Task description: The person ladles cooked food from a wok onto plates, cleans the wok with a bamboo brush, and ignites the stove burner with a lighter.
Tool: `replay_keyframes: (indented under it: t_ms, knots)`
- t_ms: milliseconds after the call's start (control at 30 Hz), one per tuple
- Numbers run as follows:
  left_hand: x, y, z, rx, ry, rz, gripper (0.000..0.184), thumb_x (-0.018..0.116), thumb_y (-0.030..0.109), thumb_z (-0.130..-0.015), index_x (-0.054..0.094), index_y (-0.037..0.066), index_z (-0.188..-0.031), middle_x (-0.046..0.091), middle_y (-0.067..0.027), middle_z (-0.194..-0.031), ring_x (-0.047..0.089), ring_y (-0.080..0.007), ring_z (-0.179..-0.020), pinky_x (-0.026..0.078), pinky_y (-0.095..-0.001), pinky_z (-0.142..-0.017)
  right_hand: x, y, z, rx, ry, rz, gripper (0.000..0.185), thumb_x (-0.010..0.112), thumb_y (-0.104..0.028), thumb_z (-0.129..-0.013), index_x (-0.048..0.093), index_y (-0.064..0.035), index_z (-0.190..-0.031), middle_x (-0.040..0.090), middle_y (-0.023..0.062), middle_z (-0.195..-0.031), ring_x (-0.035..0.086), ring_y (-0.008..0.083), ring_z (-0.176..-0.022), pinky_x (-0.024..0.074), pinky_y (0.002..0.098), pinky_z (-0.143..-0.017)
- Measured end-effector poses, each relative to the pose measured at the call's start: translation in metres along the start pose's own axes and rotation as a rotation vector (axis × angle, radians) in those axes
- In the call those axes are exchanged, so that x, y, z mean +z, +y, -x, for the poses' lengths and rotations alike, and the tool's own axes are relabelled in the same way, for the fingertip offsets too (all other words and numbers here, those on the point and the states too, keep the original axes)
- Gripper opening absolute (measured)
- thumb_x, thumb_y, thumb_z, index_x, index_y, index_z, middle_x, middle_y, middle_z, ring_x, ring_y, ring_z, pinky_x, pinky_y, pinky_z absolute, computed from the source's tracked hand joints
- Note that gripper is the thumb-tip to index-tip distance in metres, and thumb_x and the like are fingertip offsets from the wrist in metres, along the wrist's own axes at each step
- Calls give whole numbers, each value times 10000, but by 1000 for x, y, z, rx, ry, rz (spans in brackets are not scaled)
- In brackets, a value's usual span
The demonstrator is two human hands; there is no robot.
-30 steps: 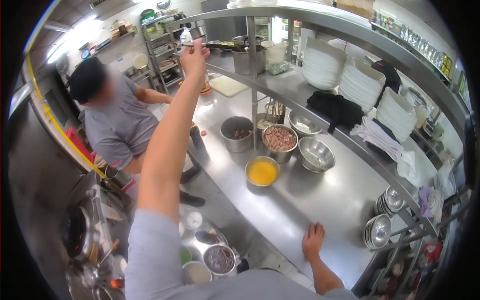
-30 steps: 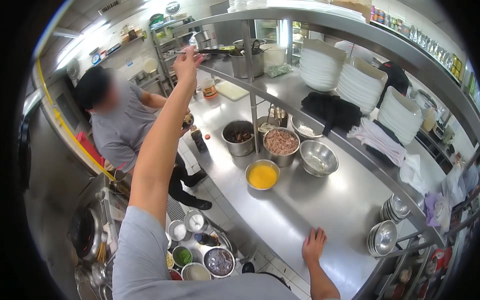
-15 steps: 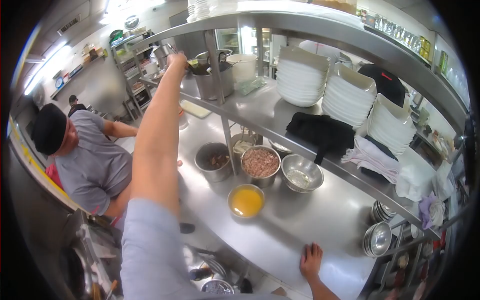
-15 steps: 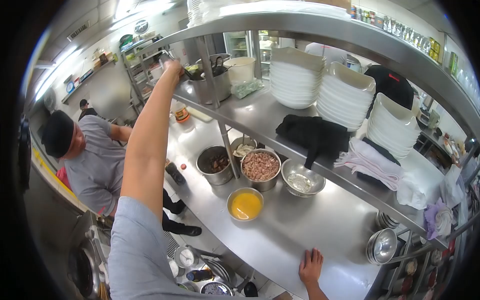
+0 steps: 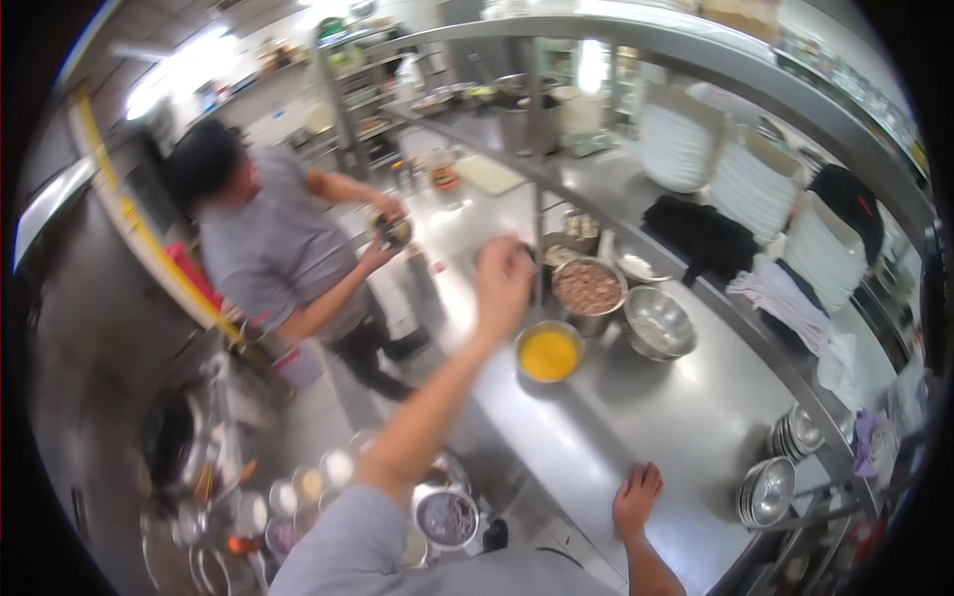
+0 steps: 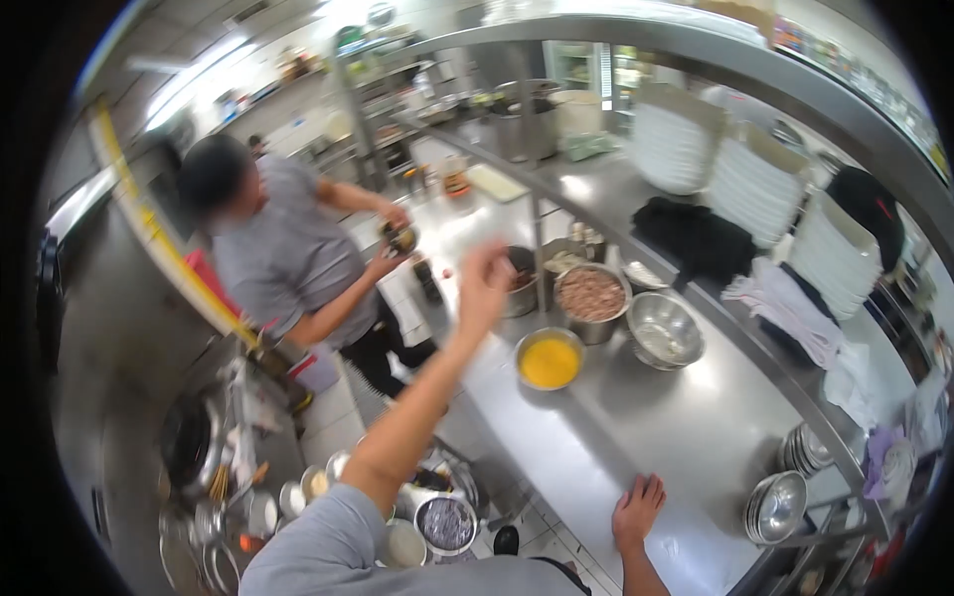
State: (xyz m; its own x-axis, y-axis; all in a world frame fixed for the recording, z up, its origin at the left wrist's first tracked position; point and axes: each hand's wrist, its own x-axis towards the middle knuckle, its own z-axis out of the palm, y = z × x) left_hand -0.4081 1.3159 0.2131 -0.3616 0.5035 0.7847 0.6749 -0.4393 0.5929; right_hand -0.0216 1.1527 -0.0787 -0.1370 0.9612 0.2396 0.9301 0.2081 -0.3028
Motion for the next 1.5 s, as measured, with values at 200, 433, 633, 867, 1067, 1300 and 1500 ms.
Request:
replay_keyframes:
  t_ms: [200,433,633,867,1067,1300,1500]
  knots:
    - [-150,130,312,-253,-448,-280,360,618,32,-800,596,61,-1158,576,-148,-1068,555,-327,-1008,455,-391,-878,4,5,10,-55,27,29,494,546,-178,-855,445,-24,-1314,384,240,-1379,315,380,-1323,229,517,-1100]
    - [-326,263,576,-1042,-415,-681,398,611,134,-827,576,147,-1223,595,-151,-1058,581,-321,-987,461,-415,-873,17,8,25,-292,105,-172,520,577,-54,-811,449,-10,-1313,456,218,-1333,403,399,-1248,304,458,-1066]
    - [-353,368,810,-1565,12,-677,342,591,256,-832,607,136,-1152,624,-130,-1003,593,-320,-967,486,-443,-826,17,-69,107,-532,-614,-811,531,541,-22,-859,430,-81,-1374,583,165,-1144,599,242,-857,485,341,-741]
    - [-325,506,1037,-1945,679,-521,380,631,232,-800,621,140,-1168,656,-118,-809,613,-188,-560,507,-319,-473,29,-165,253,-1581,-1198,-108,543,679,-206,-797,498,-102,-1298,618,192,-1101,635,344,-885,504,420,-776]
    - [-281,596,1143,-1784,1098,-492,373,582,173,-825,595,89,-1188,624,-98,-773,602,-160,-592,481,-316,-448,-42,-250,438,-1743,-1248,-174,359,631,-266,-847,578,-60,-1137,660,165,-843,630,383,-772,500,440,-717]
    - [-262,655,1187,-1807,1368,-201,410,551,95,-817,529,68,-1226,602,-72,-804,572,-156,-592,449,-290,-440,-90,-308,616,-1204,-1933,-529,500,663,-88,-834,463,-53,-1291,633,112,-956,614,147,-711,527,296,-650]
    - [-289,711,1201,-1691,1847,-107,417,543,120,-854,507,95,-1268,608,-68,-889,589,-138,-666,484,-266,-522,-5,-356,753,-571,-2399,-164,605,627,-176,-870,339,-73,-1391,574,140,-1132,617,232,-925,536,347,-744]
